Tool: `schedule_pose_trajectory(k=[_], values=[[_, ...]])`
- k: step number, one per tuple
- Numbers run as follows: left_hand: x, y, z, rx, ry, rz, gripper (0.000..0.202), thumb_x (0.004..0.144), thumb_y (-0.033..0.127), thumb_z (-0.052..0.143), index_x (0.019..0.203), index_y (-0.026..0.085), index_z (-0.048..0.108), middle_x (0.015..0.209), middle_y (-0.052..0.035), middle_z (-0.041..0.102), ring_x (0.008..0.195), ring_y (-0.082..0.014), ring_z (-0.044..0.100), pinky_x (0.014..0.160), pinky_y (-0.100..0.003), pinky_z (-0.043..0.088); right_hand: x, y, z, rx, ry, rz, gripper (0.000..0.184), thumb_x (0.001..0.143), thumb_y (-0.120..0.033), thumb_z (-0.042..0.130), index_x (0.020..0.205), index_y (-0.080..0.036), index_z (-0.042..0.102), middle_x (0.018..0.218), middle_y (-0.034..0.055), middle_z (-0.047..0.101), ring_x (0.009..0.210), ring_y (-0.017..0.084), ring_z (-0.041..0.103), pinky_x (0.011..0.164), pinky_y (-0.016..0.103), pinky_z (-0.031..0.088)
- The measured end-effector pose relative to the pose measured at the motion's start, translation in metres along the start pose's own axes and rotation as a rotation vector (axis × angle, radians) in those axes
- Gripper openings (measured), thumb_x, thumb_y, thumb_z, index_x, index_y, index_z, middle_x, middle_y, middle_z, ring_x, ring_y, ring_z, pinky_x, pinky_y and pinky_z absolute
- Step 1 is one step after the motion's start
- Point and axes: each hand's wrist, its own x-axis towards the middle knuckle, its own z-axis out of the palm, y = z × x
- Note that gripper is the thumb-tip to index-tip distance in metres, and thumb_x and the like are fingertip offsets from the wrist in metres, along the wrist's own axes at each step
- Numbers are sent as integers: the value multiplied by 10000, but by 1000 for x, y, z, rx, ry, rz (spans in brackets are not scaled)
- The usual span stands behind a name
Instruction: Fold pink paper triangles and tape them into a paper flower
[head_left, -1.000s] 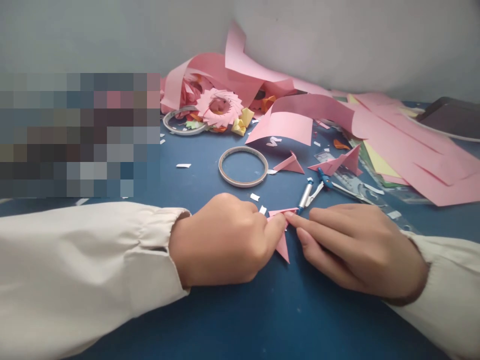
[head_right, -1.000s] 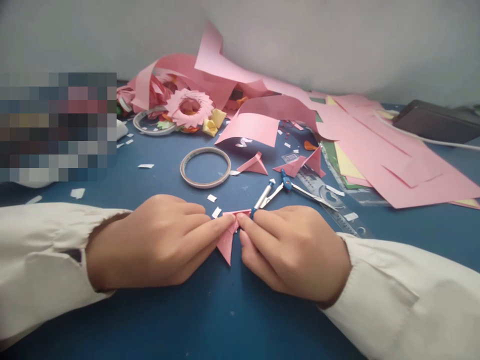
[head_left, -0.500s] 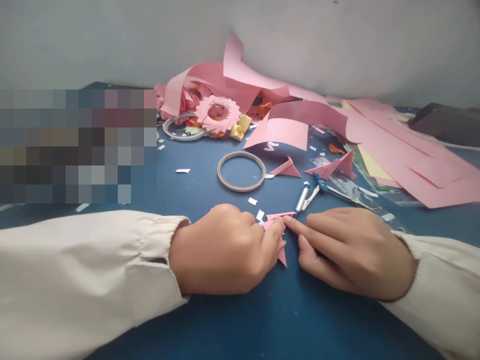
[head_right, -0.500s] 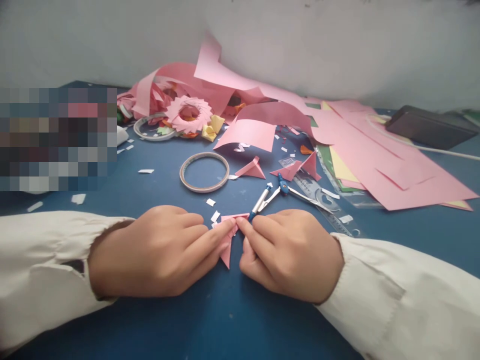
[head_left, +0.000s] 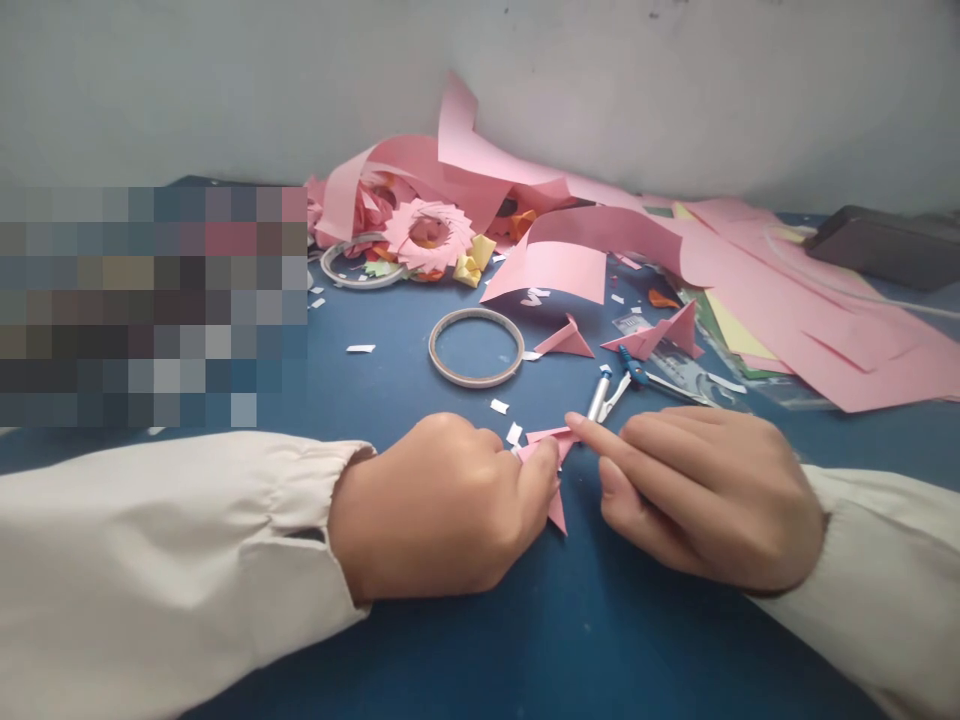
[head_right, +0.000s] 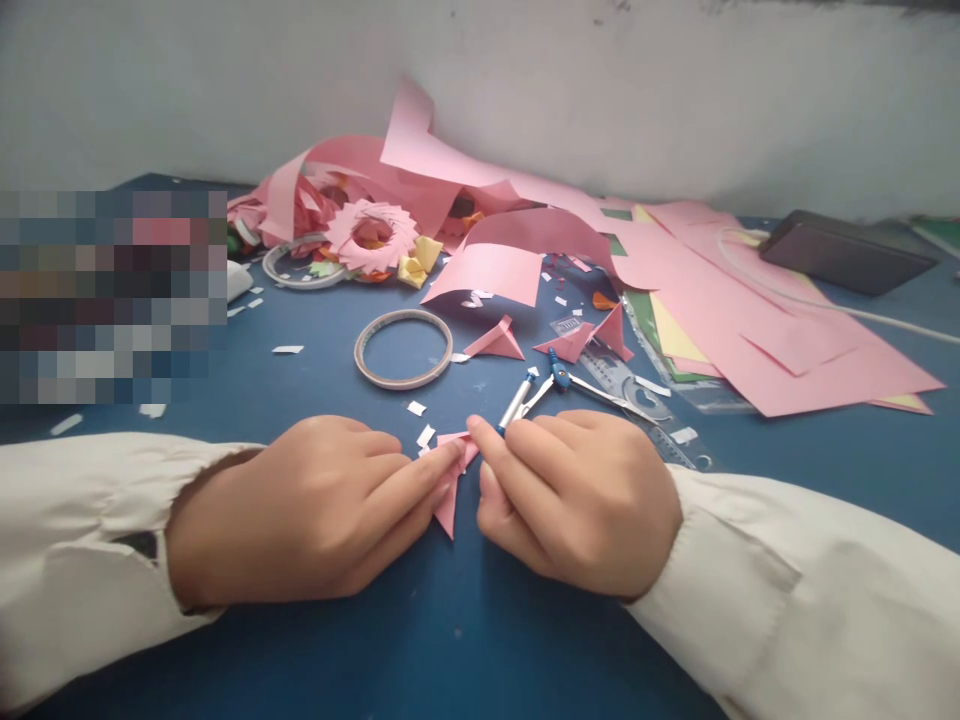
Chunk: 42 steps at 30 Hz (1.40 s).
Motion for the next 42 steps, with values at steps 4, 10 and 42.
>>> schedule_pose_trajectory(k=[4,10,42], values=[[-2,-1,0,25,-20,18,257,867,176,458,964,8,626,490,-17,559,389,-154,513,337,-283,365,1,1,3,56,-24,16,190,839,-111,488,963,-68,625,577,8,572,482,111,482,439,269,359],[-1,-1,-4,74,46,119,140,829,152,528,799,66,634,448,13,505,359,-120,455,338,-257,298,0,0,5,39,-47,-11,160,835,-121,496,905,-90,637,532,-12,536,468,106,477,438,266,370],[2,-2,-1,37,34,16,251,816,166,503,568,158,535,463,3,454,375,-165,410,359,-323,250,-1,3,2,-74,-85,-116,163,877,-168,493,869,-86,634,551,-2,557,478,118,494,459,289,412]])
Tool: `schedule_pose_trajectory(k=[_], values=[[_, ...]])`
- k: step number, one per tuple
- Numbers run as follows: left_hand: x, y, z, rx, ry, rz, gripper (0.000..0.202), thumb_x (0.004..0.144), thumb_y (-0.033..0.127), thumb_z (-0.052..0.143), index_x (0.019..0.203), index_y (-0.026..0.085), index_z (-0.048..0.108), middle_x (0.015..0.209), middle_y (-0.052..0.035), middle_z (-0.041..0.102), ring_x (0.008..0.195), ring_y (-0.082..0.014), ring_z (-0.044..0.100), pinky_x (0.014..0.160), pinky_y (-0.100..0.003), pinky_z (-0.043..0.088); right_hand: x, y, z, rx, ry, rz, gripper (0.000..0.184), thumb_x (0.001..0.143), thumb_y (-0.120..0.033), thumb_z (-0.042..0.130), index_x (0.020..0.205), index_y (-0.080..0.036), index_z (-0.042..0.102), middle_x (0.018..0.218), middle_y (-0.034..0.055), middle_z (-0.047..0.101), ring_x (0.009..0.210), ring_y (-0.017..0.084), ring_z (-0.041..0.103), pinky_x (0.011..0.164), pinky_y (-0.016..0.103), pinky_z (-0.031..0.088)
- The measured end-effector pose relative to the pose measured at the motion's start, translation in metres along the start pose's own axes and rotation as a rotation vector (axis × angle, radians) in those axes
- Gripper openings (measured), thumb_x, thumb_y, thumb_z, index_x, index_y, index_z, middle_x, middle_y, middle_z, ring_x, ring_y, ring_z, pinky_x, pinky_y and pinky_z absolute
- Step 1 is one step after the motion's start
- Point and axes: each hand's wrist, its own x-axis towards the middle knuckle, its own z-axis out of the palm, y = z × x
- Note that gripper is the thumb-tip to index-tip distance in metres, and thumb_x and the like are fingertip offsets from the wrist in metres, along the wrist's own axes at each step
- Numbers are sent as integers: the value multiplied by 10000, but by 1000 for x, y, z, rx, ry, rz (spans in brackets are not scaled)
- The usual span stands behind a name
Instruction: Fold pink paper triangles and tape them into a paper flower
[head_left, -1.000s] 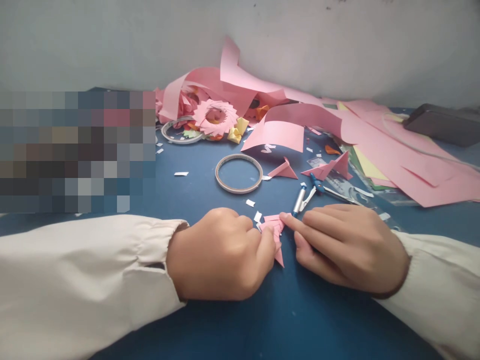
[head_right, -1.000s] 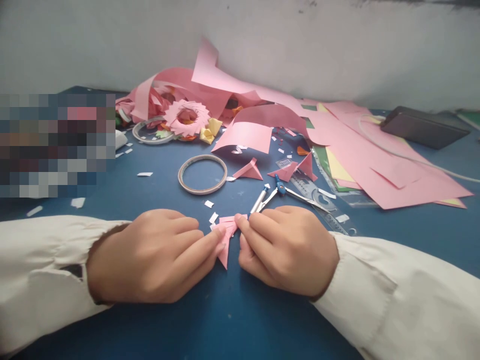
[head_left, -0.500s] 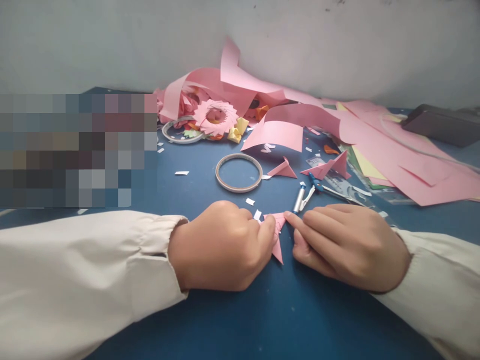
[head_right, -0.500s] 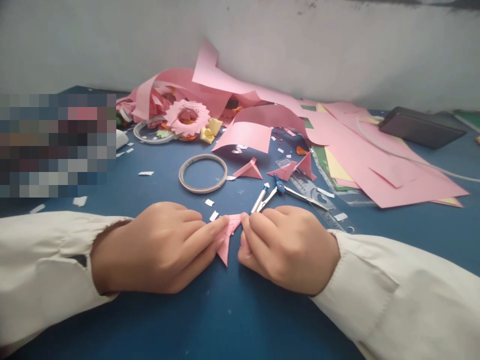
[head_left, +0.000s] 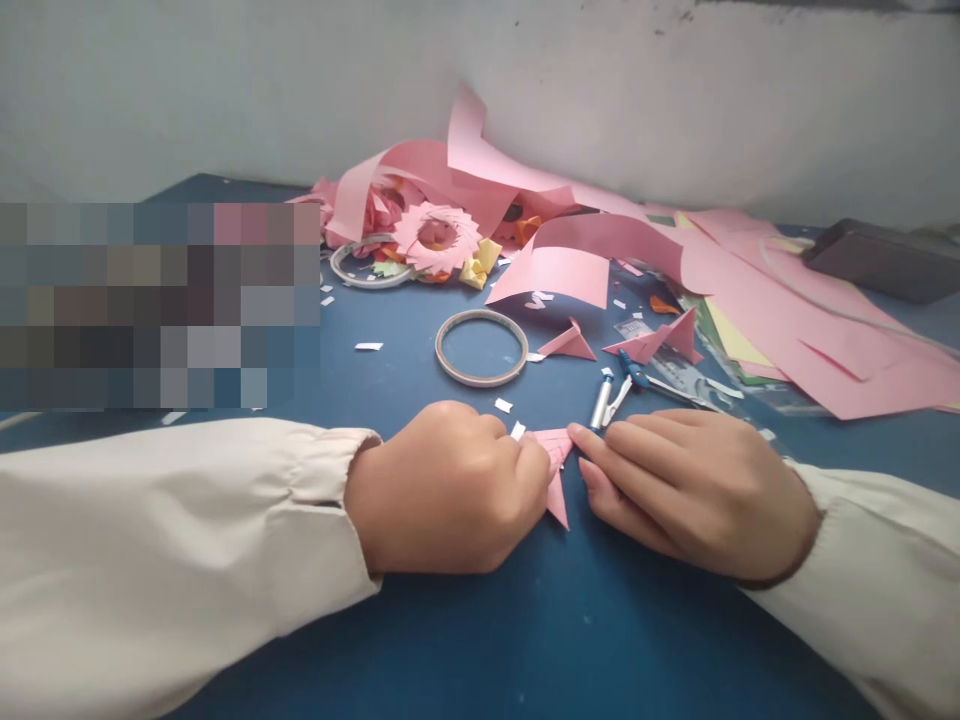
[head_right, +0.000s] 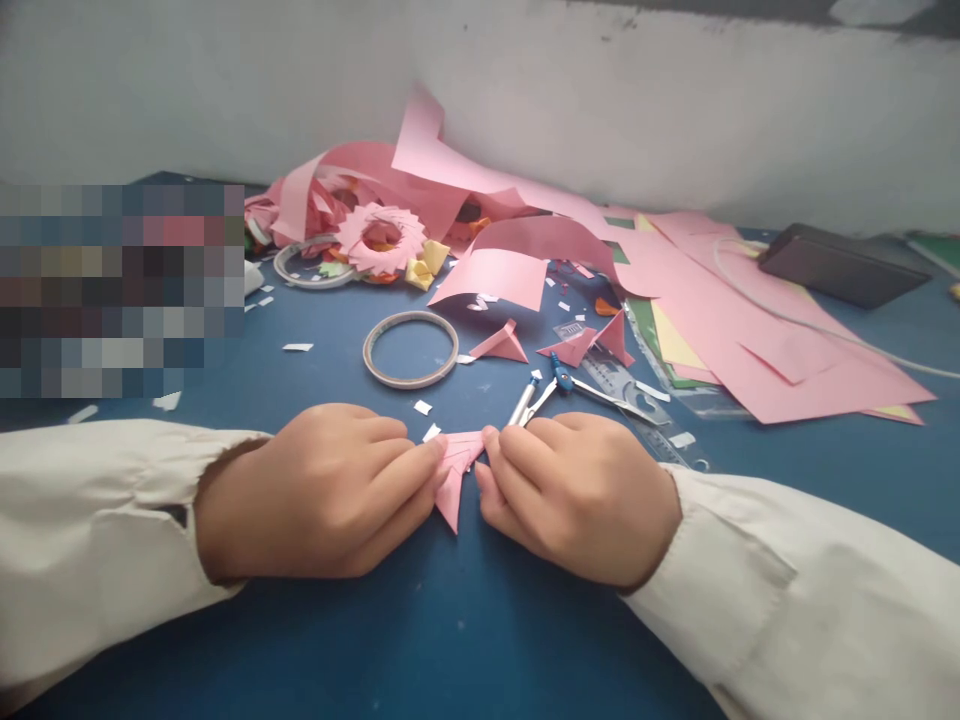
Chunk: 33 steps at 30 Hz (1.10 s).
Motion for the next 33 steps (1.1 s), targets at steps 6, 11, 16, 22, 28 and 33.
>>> schedule_pose_trajectory(k=[6,11,16,22,28,33], values=[[-2,0,2,-9,8,-4,249,808,164,513,560,160,533,461,3,458,379,-168,417,358,-324,261,2,0,2,153,-30,-9,174,885,-160,466,827,-106,621,637,25,596,549,138,551,507,288,442],[-2,0,1,-2,-1,5,248,794,169,529,547,159,535,455,3,453,369,-166,409,349,-324,247,3,-1,0,77,-11,-13,208,879,-174,484,736,-131,629,557,10,565,473,132,498,479,297,413],[-1,1,2,-1,-9,5,250,795,173,530,545,157,538,450,4,442,369,-167,410,348,-324,246,2,0,0,77,-4,-29,212,872,-172,486,727,-121,632,567,21,575,473,133,496,449,297,396],[0,0,1,-1,0,14,247,782,155,529,534,160,523,467,1,451,374,-166,410,348,-326,243,3,-1,1,103,-7,-21,189,871,-157,480,798,-99,644,593,26,602,488,135,515,481,295,436],[-2,0,2,0,-10,13,254,785,154,521,532,163,515,461,3,440,373,-165,405,350,-323,236,2,-1,1,96,-10,-19,192,875,-162,480,821,-93,651,597,34,611,489,133,515,485,288,429],[-2,0,2,7,-11,18,252,789,155,521,537,163,514,464,5,446,376,-164,406,358,-323,239,3,-1,2,87,-23,-19,209,883,-172,476,871,-65,655,591,31,602,482,140,517,473,295,419]])
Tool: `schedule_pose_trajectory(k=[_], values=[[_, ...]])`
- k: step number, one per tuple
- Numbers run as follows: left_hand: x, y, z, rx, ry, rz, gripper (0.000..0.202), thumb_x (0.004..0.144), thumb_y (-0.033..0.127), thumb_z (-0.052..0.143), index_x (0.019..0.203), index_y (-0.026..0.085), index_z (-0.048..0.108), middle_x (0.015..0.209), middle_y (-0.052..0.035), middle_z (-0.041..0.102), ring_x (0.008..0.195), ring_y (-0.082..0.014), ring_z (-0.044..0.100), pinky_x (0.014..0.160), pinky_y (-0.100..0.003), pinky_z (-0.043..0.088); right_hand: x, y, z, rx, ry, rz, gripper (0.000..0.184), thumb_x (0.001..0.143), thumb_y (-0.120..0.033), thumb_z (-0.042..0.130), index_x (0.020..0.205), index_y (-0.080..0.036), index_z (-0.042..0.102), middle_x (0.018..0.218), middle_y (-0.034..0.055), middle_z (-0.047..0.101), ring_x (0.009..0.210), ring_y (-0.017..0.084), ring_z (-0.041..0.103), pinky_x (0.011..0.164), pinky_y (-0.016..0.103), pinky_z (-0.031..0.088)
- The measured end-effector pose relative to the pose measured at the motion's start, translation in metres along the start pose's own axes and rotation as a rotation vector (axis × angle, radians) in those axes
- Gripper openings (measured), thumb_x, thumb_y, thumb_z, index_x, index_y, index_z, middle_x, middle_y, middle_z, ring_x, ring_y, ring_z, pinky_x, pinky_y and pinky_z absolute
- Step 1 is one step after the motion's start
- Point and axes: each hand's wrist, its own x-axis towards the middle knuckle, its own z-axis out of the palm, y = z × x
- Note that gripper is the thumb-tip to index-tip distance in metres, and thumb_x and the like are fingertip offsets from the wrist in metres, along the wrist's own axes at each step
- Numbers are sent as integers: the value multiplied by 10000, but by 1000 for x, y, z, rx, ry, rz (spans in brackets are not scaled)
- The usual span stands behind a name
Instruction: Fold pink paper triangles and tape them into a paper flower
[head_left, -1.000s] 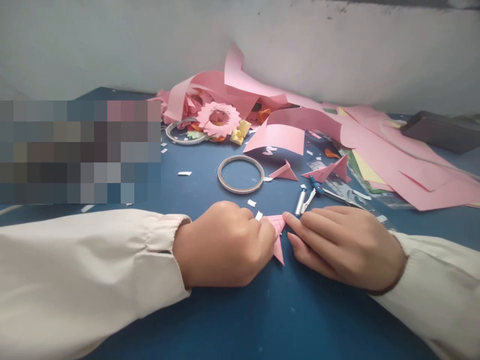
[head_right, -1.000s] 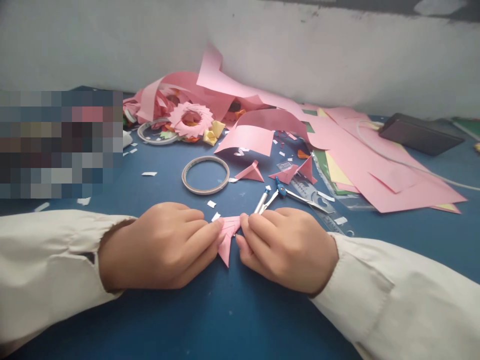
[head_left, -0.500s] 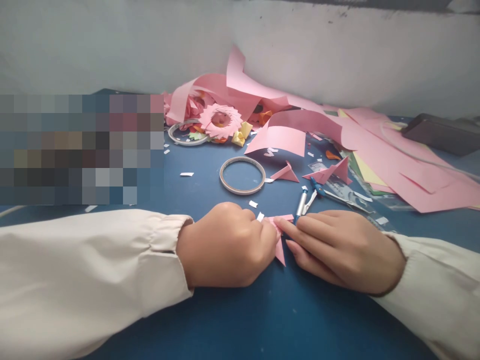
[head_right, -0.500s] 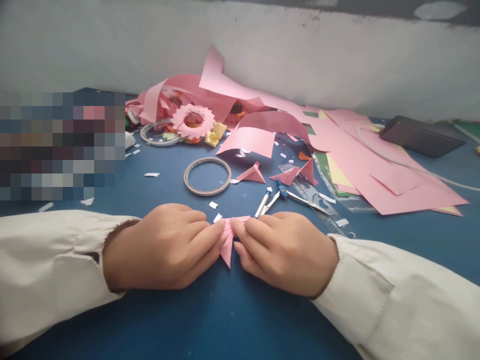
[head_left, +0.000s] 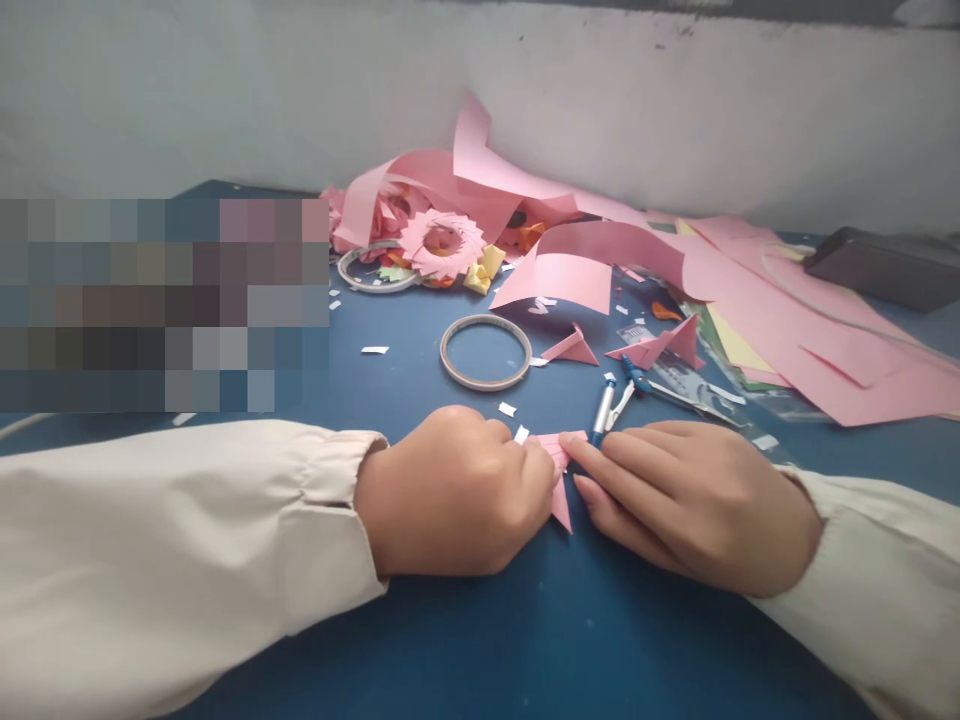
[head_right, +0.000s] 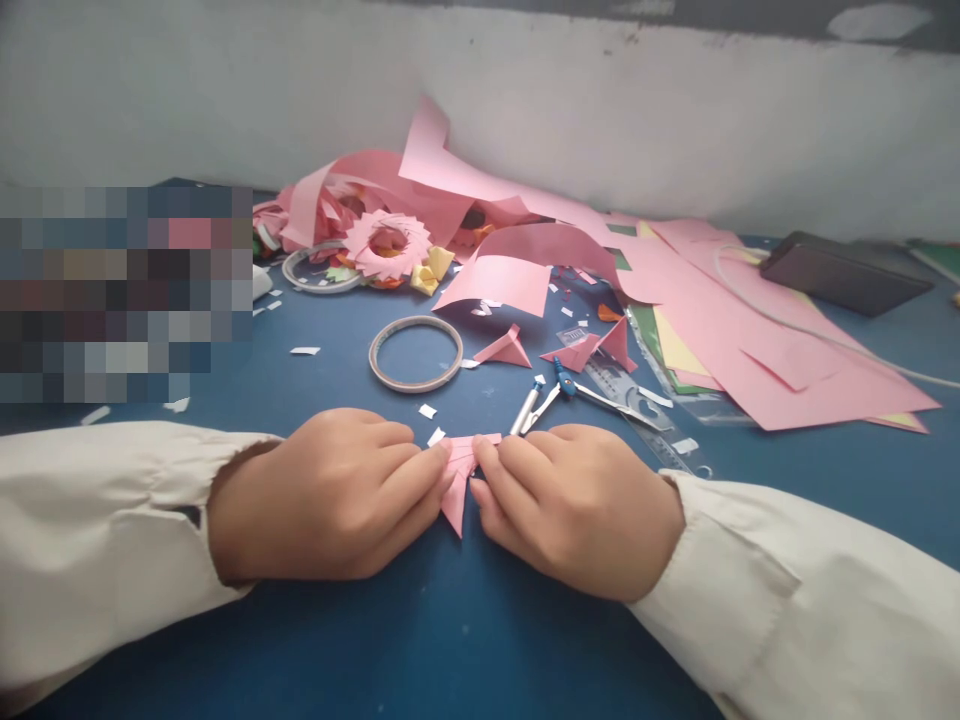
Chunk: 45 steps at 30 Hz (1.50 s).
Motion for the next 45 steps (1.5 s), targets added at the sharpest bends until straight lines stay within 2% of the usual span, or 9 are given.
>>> schedule_pose_trajectory(k=[6,15,23,27,32,35,39,43,45], values=[[0,-1,0,18,-16,-6,218,787,145,505,571,156,532,472,5,460,395,-156,418,376,-310,235,-1,-2,0,-45,6,33,237,887,-192,476,762,-105,657,550,23,586,448,131,506,470,291,414],[0,0,-4,-118,-30,-28,277,820,155,443,545,173,463,445,9,450,403,-124,402,409,-296,217,-2,-1,1,-39,21,73,177,866,-138,493,768,-112,639,564,18,591,484,123,532,512,285,436],[3,-3,-4,-318,-75,133,191,811,150,431,725,143,602,557,-10,534,491,-139,455,431,-313,296,-5,-1,5,-82,46,142,270,874,-152,488,1107,-49,578,563,-1,586,486,134,525,491,291,401],[5,-5,-5,-317,-15,101,196,838,156,440,840,155,636,754,-55,607,658,-164,516,551,-310,368,-5,5,5,-240,129,279,311,822,-136,551,1126,-70,568,605,12,610,519,148,531,524,301,398],[7,-5,-6,-418,-73,-4,265,834,134,470,1088,149,544,1066,-98,585,963,-200,510,836,-351,394,-9,30,13,-397,110,602,351,816,-291,580,1126,-128,552,1037,154,645,934,352,575,720,456,411],[7,-5,-6,-468,-103,-116,288,834,200,518,1112,128,511,1099,-115,550,1011,-225,483,879,-377,380,-16,46,20,-314,87,771,293,806,-336,596,1026,-145,570,1030,169,642,958,380,560,714,488,409],[7,-4,-5,-459,-80,-208,223,857,185,483,1070,146,537,1076,-112,530,1017,-231,483,886,-386,389,-20,54,25,-37,98,807,118,813,-304,597,787,-190,581,718,48,659,696,233,603,633,383,441],[7,-3,-5,-435,-20,-226,189,862,143,439,1014,156,549,1153,-139,484,1092,-243,466,876,-375,407,-15,50,23,179,195,871,88,785,-291,641,813,-207,645,687,4,672,571,152,605,531,288,469],[6,-3,-4,-466,-45,-211,175,863,142,436,1007,147,535,1159,-144,491,1074,-230,481,876,-364,406,-12,45,22,247,255,917,137,761,-301,675,875,-227,658,726,-5,693,621,159,640,573,292,509]])
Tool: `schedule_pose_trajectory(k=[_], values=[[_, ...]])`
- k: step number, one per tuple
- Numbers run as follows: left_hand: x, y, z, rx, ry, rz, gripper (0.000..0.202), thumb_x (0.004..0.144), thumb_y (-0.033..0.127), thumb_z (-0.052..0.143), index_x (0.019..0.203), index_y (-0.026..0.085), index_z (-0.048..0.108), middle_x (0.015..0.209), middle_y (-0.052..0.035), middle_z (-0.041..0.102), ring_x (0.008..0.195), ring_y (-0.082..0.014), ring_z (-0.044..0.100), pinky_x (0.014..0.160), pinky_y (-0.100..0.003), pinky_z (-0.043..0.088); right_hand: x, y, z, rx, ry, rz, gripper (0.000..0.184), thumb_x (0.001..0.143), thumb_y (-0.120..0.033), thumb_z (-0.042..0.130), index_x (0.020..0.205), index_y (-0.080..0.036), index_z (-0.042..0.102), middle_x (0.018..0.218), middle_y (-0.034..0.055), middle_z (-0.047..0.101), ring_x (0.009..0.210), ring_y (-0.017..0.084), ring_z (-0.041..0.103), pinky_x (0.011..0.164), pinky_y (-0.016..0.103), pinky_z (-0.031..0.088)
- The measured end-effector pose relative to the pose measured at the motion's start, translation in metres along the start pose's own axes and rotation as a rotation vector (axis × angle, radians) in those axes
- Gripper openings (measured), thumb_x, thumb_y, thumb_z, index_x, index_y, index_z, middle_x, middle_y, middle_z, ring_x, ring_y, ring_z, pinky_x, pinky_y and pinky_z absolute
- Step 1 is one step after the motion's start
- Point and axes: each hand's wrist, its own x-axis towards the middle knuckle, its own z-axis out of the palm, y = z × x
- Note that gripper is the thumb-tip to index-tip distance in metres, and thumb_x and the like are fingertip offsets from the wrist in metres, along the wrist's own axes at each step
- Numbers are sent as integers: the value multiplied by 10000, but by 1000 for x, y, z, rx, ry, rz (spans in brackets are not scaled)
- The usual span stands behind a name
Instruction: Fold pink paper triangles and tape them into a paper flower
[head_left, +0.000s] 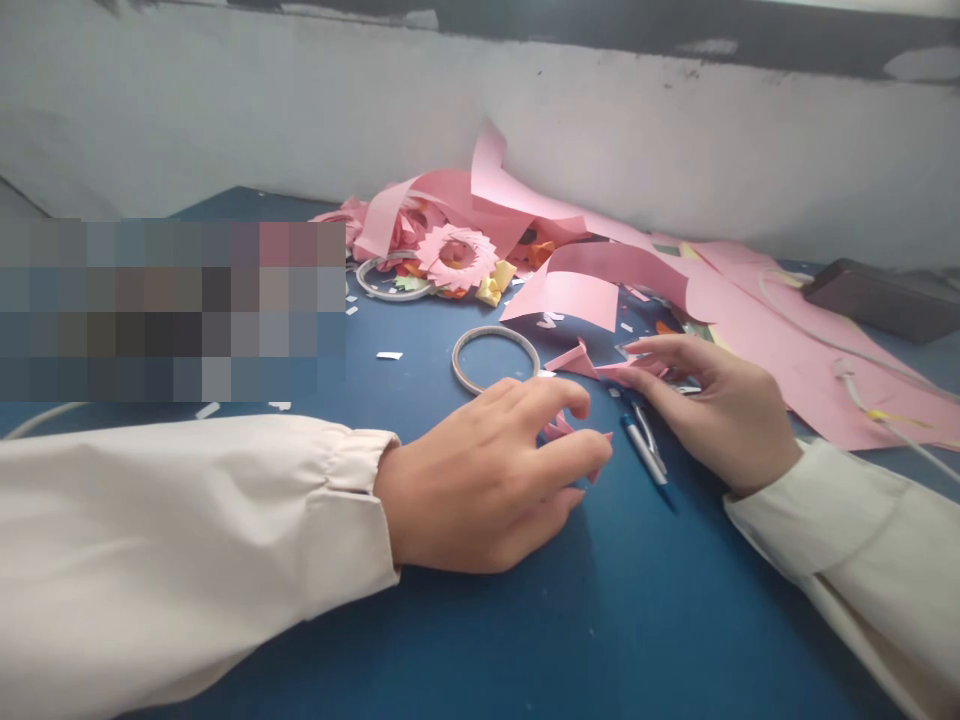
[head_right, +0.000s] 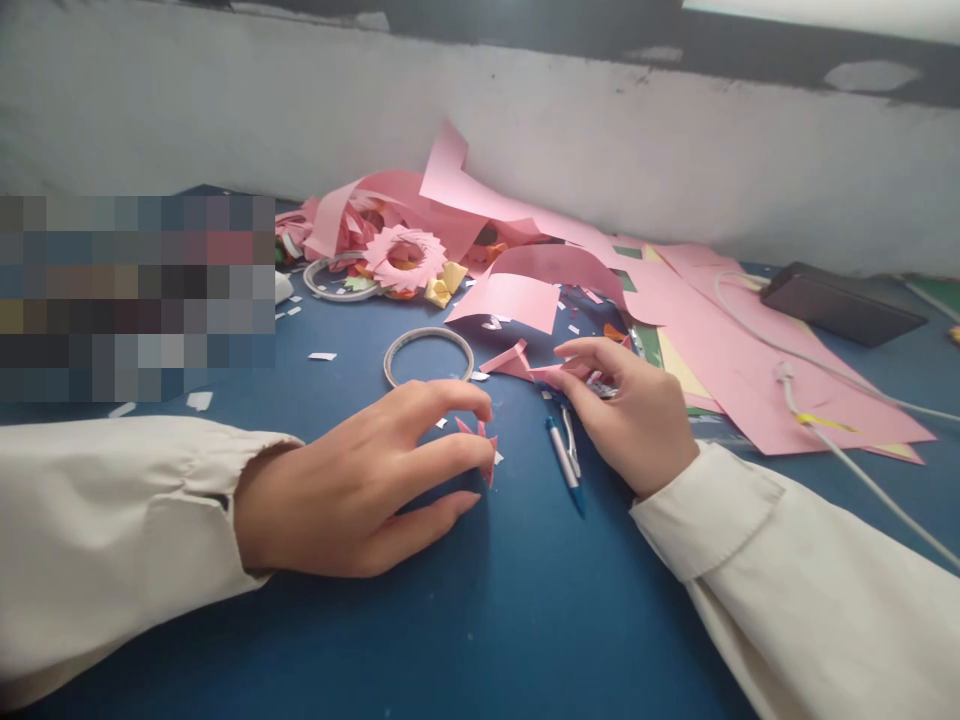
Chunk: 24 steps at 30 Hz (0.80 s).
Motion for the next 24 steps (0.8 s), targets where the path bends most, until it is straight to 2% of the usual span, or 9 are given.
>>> schedule_pose_trajectory(k=[5,10,15,19,21,24], values=[[2,-1,0,-84,-116,9,164,846,132,454,1008,121,479,973,-82,580,896,-179,523,883,-352,367,-5,-7,0,92,87,7,159,750,-292,693,889,-233,644,782,0,697,744,173,661,679,308,539],[3,0,-1,-67,-82,-15,46,844,111,423,833,148,450,787,-24,558,687,-138,462,761,-305,358,-2,0,2,-30,-65,-64,278,719,-320,717,962,-219,624,677,-21,616,571,134,564,541,275,496],[3,0,-1,-118,-63,-17,78,814,92,473,793,154,431,720,8,530,638,-121,433,709,-283,341,-1,0,1,15,38,-44,319,727,-327,710,1009,-230,596,627,-19,554,543,154,521,490,296,470],[2,0,1,-140,-31,-38,114,796,93,514,783,154,419,685,34,520,619,-103,427,726,-279,344,-5,-6,1,126,53,-47,115,745,-290,695,793,-232,608,687,7,611,594,160,557,539,313,493],[2,0,1,-146,-46,-35,116,814,143,531,794,153,418,704,28,528,632,-106,433,725,-281,347,-7,-8,0,198,61,-42,148,749,-287,691,700,-222,568,705,13,629,623,164,593,553,313,510],[1,0,0,-160,-64,-20,150,833,223,546,808,153,416,730,13,536,649,-116,437,709,-283,353,-11,-12,-1,265,43,-27,194,771,-290,669,674,-223,514,675,10,628,630,174,637,544,310,530]])
